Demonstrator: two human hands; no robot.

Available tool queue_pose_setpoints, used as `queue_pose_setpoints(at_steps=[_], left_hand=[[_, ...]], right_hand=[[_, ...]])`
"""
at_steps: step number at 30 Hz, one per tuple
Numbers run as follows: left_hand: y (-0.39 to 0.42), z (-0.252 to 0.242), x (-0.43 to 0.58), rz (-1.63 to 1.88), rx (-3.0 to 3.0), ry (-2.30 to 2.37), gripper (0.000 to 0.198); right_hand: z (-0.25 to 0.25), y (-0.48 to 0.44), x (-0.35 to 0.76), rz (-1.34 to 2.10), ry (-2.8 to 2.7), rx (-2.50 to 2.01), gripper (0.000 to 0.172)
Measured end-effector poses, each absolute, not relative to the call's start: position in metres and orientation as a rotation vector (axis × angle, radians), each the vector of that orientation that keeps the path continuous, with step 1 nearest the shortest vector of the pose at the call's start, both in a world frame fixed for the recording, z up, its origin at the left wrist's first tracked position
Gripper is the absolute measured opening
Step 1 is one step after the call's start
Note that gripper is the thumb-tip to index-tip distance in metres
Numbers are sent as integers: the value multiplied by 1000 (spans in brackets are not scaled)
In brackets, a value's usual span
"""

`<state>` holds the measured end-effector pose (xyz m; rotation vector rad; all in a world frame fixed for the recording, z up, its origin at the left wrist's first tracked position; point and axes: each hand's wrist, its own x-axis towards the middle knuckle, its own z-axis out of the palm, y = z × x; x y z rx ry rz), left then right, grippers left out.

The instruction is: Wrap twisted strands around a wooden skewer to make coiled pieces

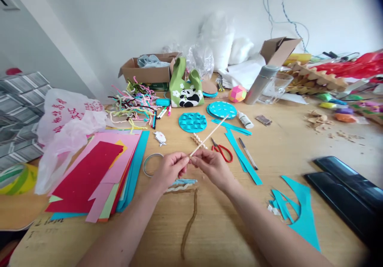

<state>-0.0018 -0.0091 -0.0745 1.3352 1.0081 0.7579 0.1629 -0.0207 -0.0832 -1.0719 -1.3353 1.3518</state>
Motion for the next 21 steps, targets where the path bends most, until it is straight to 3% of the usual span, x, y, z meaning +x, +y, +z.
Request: queue_pose_setpoints(at_steps=[6,14,21], left_hand=[[39,-49,1,827,1407,977,26],[59,-96,5,700,1159,874,34],[66,-115,12,851,1285,1015,30]], right_hand=[[-52,25,165,1353,-1337,-1042,31],[-97,43,172,1370,-1317,-1073,28],[-108,49,174,1242,-1292,-1179,30]])
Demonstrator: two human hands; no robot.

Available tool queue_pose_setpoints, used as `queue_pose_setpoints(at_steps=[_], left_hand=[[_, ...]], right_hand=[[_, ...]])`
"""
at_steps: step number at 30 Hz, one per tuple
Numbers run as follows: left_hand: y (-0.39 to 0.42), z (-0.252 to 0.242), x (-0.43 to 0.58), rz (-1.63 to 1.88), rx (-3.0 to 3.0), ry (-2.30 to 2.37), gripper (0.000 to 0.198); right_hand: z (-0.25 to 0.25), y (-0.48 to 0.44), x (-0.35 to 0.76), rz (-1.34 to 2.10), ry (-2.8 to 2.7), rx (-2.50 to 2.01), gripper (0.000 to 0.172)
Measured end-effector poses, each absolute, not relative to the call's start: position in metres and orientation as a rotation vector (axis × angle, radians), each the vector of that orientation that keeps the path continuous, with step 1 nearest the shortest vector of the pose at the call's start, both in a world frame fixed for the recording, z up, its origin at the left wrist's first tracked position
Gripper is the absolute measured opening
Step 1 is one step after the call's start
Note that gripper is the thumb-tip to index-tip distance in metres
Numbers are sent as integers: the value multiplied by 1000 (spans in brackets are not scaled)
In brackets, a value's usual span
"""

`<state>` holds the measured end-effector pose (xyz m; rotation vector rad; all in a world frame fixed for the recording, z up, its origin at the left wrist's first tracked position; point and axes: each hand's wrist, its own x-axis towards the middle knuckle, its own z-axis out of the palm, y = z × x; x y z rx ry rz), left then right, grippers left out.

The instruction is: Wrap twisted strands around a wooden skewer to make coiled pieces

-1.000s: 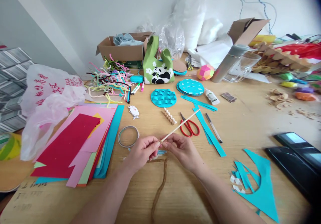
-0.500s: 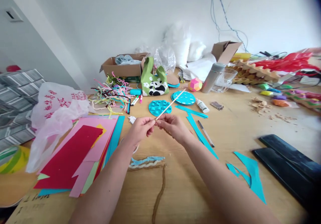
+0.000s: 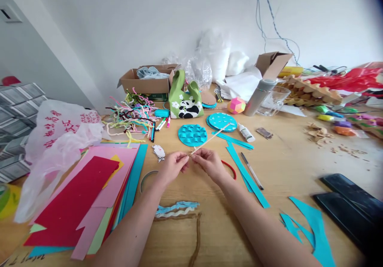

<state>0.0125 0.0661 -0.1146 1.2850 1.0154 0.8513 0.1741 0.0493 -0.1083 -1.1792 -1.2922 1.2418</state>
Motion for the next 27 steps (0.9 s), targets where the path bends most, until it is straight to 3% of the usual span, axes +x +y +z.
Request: queue_pose_setpoints(at_steps=[8,27], left_hand=[[67,-127,14,1138,1688,1131,13],[67,-121,8,972,1882,1281,20]], right_hand=[[-114,55,169,1291,-1322,-1193,33],[-121,53,167,935,-1576,-1216,23]])
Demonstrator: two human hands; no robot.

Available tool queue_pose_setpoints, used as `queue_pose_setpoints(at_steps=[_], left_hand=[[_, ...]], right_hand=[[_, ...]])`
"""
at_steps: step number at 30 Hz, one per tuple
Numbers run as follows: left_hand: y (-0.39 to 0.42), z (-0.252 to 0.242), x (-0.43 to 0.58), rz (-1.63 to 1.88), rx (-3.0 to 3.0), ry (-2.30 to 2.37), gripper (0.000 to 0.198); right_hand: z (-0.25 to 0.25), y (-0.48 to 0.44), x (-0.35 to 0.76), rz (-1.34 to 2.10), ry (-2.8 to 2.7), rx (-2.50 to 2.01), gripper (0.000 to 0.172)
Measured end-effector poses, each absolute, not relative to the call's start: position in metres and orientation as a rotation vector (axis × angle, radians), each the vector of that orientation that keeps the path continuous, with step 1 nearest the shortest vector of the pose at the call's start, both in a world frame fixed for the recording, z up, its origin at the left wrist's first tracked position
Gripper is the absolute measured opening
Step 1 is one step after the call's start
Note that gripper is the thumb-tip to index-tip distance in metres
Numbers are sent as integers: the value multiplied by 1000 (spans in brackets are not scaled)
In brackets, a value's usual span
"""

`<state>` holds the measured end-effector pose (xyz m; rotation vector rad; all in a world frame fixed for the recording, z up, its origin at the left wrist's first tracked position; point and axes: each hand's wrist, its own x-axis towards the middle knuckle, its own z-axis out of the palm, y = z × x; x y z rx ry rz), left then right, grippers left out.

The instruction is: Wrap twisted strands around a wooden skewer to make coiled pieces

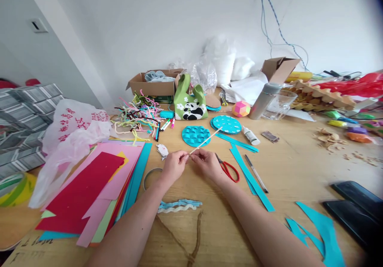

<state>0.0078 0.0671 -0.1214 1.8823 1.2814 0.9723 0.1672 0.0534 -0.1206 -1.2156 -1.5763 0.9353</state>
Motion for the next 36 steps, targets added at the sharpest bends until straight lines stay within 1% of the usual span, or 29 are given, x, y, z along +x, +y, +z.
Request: queue_pose_setpoints(at_steps=[8,13,16,19,22,25,27,36], left_hand=[[70,-121,4,881,1448,1017,24],[72,-122,2,815,1399,969,29],[72,-123,4,825,1407,1005,27],[71,-125,6,903,1468,1073,18],[69,-126,6,1013,1709,1173,21],[65,-125,5,1044,1976,1201,14],[63,-125,4,1056,2073,1198,16],[59,-122,6,1072,2077,1247,18]], right_hand=[[-113,54,171,1155,-1519,-1113,31],[-111,54,174,1137,-1571,-1098,34],[-114,56,175,1098,-1584,-1160,34],[-118,58,175,1051,-1582,-1212,33],[-118,57,173,1021,-1575,-1249,34],[-115,55,171,1028,-1577,-1258,37],[-114,55,171,1034,-1589,-1261,37],[-109,58,172,1003,-1654,-1229,22]])
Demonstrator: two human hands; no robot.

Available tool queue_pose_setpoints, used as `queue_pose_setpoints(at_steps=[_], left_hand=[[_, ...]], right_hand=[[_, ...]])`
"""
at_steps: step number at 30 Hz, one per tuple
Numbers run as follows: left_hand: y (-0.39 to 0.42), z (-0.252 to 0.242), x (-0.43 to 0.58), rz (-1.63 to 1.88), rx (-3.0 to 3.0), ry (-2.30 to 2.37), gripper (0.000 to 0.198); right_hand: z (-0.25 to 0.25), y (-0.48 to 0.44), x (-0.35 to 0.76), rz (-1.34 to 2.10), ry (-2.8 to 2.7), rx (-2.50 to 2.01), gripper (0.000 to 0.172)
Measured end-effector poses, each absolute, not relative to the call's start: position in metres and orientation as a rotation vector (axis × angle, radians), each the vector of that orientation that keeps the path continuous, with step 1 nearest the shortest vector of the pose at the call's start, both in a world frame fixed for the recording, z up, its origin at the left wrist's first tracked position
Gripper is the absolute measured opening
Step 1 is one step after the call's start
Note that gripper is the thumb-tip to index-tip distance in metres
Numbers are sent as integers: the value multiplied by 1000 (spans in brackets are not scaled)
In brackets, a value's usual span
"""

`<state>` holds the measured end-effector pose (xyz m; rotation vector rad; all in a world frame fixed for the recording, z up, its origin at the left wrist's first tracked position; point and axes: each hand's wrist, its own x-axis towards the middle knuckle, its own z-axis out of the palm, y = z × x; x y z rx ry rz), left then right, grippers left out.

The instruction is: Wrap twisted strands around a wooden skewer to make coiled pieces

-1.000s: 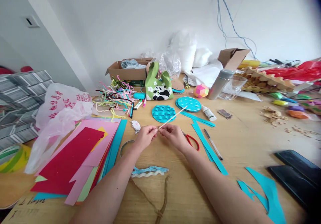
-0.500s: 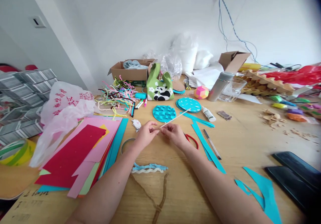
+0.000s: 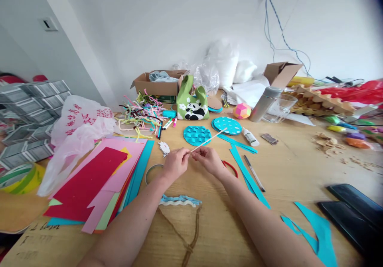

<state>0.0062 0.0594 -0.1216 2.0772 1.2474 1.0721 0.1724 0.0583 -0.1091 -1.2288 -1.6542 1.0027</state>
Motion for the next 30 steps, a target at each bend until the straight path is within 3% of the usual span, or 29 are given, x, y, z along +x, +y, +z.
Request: queue_pose_setpoints(at_steps=[13,22,30], left_hand=[[67,-116,2,913,1669,998,20],[66,-107,-2,742,1273,874,21],[67,-119,7,917,1492,1014,22]], right_hand=[[-97,55,177,995,-1711,-1187,26],[-96,53,185,1167,-1669,-1097,31],[-111,60,184,1162,-1605,-1164,32]])
